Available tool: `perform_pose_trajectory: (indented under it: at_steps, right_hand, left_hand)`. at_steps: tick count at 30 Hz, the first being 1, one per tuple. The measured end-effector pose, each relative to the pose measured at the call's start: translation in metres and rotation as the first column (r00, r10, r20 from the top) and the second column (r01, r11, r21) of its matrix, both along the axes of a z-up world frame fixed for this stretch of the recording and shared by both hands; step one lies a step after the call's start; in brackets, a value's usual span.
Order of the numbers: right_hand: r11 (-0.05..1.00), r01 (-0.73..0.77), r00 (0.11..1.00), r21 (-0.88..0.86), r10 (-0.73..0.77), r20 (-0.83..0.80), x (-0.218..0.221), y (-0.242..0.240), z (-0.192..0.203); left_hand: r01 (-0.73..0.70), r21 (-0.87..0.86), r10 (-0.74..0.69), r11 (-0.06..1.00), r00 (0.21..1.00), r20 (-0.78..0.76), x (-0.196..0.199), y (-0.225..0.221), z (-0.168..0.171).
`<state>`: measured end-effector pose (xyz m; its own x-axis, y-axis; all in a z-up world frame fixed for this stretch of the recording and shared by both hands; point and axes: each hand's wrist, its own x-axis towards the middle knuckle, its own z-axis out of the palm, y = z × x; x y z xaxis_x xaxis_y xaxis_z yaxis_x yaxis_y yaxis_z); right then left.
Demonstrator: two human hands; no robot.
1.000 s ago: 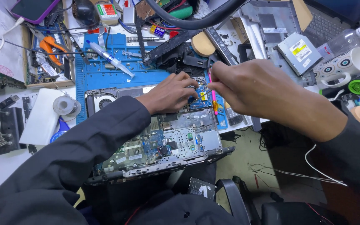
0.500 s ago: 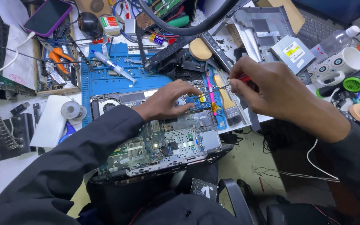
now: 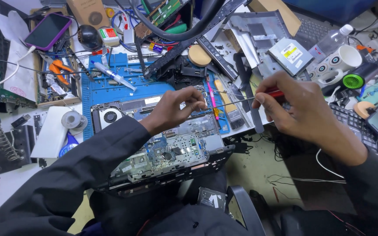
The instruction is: Disassembling and inspecting a laptop motherboard using a screwdriver and manual manipulation of internal components.
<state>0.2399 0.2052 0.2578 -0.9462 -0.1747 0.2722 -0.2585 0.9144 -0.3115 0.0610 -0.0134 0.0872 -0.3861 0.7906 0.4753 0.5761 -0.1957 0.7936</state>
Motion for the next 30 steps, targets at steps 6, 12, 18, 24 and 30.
perform_pose_trajectory:
  at_steps: [6,12,18,24,30]
  right_hand:
    - [0.982,0.106,0.975,-0.156,-0.134,-0.176,0.038,-0.006,0.004]
    - [0.892,0.154,0.941,-0.425,-0.264,-0.214,0.065,-0.021,0.000]
    - [0.804,0.124,0.898,-0.581,-0.340,-0.279,0.075,-0.023,-0.017]
    - [0.766,0.028,0.898,-0.642,-0.301,-0.321,0.077,-0.018,-0.030]
    - [0.797,-0.011,0.878,-0.604,-0.281,-0.387,0.076,-0.027,-0.029]
  left_hand:
    - [-0.108,-0.015,0.108,0.994,0.946,0.306,0.004,-0.014,0.016]
    - [-0.036,0.073,-0.015,0.997,0.800,0.600,0.001,-0.028,0.018]
    - [0.070,0.278,-0.256,0.958,0.641,0.723,-0.003,-0.031,0.006]
    - [0.057,0.434,-0.392,0.899,0.546,0.740,0.004,-0.037,0.006]
    - [0.065,0.495,-0.451,0.866,0.529,0.719,0.008,-0.044,0.005]
